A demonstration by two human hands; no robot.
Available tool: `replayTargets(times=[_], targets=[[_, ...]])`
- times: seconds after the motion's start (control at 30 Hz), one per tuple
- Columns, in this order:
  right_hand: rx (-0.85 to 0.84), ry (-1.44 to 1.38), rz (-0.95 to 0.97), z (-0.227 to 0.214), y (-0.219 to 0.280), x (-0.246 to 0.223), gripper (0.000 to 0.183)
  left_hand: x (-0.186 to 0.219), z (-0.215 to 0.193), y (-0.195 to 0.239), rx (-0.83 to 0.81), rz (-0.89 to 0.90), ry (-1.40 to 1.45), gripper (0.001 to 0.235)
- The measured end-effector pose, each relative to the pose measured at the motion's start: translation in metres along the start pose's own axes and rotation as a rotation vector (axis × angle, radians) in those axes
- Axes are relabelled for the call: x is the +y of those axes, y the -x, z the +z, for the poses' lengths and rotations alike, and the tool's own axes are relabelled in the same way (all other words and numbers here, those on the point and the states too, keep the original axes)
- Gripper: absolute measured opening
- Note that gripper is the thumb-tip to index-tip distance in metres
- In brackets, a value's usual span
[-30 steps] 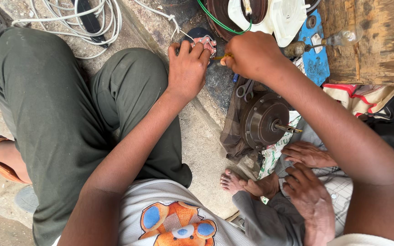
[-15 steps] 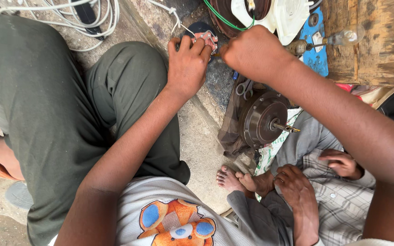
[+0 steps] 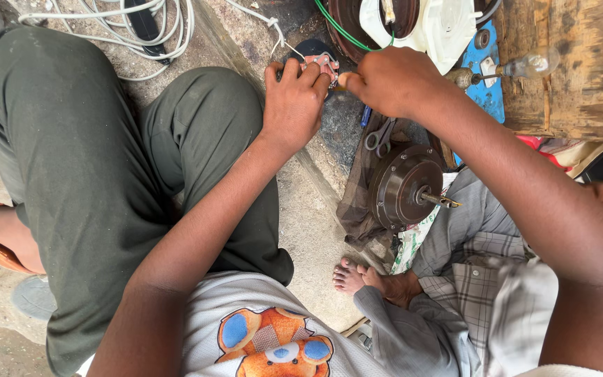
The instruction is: The person sits on the ground and uses a screwdriver to tighten screws on a small electrical component. They manipulate wires and adjust the component while a coworker works on a larger motor part nearby.
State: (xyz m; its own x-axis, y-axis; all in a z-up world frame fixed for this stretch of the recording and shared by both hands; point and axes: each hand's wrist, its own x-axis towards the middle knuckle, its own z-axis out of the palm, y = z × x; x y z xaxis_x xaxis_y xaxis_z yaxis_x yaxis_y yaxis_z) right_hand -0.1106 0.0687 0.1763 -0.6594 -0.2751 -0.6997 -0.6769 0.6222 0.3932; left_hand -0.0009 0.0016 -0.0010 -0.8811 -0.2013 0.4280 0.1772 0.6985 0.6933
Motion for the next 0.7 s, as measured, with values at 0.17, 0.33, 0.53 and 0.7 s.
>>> replayTargets(times=[0.17,0.33,0.53,0.7], targets=[[0.063,0.016,-0.078,0.0031,-0.0011,0.006,0.043,0.0002,-0.0018,-0.002,-0.007,0.006,0.031,0.026],[0.145,0.104,-0.186,0.0087,-0.0035,0.0096,0.041,-0.0002,-0.0035,-0.0008,-0.01,-0.001,0.047,0.026],[0.251,0.254,-0.34,0.0079,0.001,0.0055,0.03,0.0002,-0.0068,-0.0032,-0.007,-0.004,0.041,0.03],[0.285,0.391,-0.452,0.0039,0.0057,0.0054,0.033,-0.0002,-0.006,-0.0041,-0.01,-0.007,0.051,0.029]])
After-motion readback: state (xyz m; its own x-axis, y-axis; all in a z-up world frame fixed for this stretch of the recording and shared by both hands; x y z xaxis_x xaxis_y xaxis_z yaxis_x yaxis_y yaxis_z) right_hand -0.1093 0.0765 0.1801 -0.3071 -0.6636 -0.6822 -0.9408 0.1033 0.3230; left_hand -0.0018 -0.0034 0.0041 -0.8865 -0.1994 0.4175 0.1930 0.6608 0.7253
